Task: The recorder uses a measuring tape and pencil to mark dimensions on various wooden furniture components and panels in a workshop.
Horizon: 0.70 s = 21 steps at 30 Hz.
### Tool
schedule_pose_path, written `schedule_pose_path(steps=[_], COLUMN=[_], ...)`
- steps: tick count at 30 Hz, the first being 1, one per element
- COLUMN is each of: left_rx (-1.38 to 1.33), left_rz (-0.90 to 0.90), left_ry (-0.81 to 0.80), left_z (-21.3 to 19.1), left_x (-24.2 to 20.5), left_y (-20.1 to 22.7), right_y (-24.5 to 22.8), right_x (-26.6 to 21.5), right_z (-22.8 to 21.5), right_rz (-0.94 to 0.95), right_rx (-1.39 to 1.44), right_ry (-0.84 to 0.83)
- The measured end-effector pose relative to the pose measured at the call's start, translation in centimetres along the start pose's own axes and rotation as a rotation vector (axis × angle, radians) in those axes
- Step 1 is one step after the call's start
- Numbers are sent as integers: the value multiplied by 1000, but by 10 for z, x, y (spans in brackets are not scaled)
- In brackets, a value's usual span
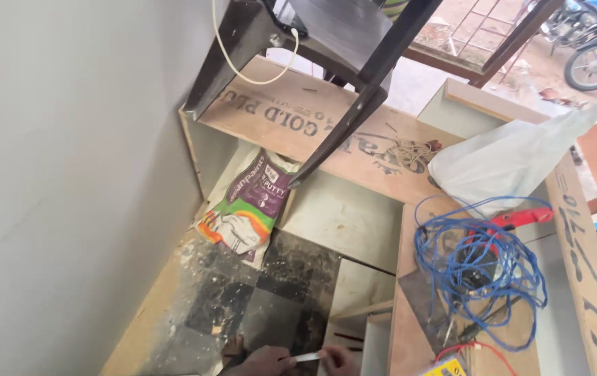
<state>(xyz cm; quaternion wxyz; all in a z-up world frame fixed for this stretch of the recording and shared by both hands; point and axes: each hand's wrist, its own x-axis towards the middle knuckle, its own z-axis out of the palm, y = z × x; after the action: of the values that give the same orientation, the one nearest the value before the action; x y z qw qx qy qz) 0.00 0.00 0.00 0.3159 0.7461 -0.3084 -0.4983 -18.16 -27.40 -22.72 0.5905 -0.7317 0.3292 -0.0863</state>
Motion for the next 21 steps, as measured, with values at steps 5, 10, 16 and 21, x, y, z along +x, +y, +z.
schedule_pose_path(steps=[5, 10, 16, 21], left_rx=[65, 34, -34, 69], left_rz=[122, 122, 83, 114], left_ry=[82, 180, 191, 121], left_z=[56, 40, 43, 46], left_x=[5, -46, -61, -54], left_y=[-50, 24, 38, 37], right_y=[-103, -174, -186, -184], right_x=[-71, -83, -101, -109], right_z=[36, 12, 10, 6], right_rz=[210, 113, 187, 388], right_rx=[-41, 29, 144, 199], right_ry=[-157, -355, -336, -292])
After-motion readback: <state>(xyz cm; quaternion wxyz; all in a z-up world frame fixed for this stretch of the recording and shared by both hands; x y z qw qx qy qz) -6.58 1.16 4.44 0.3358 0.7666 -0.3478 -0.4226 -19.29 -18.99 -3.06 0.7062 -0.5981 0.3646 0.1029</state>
